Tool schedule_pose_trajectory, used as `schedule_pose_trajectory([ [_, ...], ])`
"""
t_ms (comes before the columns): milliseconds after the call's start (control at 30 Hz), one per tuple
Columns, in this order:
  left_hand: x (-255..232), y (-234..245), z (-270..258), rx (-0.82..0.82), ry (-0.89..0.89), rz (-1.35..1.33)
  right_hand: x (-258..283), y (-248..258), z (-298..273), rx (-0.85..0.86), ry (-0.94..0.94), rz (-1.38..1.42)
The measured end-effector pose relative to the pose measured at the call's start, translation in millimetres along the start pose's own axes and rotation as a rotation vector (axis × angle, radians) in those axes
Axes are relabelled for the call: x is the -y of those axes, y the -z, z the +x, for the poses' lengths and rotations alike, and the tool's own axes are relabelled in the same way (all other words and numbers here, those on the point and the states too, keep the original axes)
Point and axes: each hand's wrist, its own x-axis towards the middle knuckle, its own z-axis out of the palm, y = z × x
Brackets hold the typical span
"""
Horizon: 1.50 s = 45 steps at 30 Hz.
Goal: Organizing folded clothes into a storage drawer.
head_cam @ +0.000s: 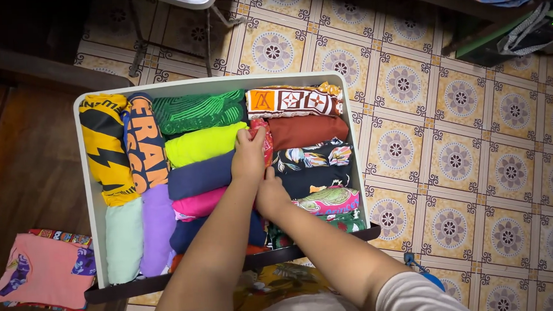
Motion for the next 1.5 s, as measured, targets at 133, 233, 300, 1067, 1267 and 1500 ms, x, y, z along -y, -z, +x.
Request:
schedule_pose_trajectory([
  [133, 3.4, -12.0, 5.2, 0.029, -0.077, 0.124, -2.2, 3.7, -2.3, 0.019, 0.014, 0.031],
  [233, 10.8, -36.6, 21.2, 0.073, -0.082, 0.081, -9.6, -2.5, -3.1, -0.022, 0.078, 0.022],
  [300, 13.0, -46.0, 30.3, 0.135, 0.0, -0.019, -12.9, -7.3, -9.5, -0.119, 0.118, 0.176],
  [1067, 40.3, 4.8, -43.4, 0.165, -0.492, 0.523, -28.4, 4.7, -29.4, -0.107, 0.451, -0.376],
  [1267, 51.7, -11.7, -55.3, 0.18, -0.486, 0.667, -24.2, -33.0, 0.3, -0.009, 0.272, -0.773],
  [1500, 33.3, 14.5, -65.9, 0.271, -0.446, 0.623, -17.3, -30.6, 6.1, 0.106, 0.226, -0.919],
])
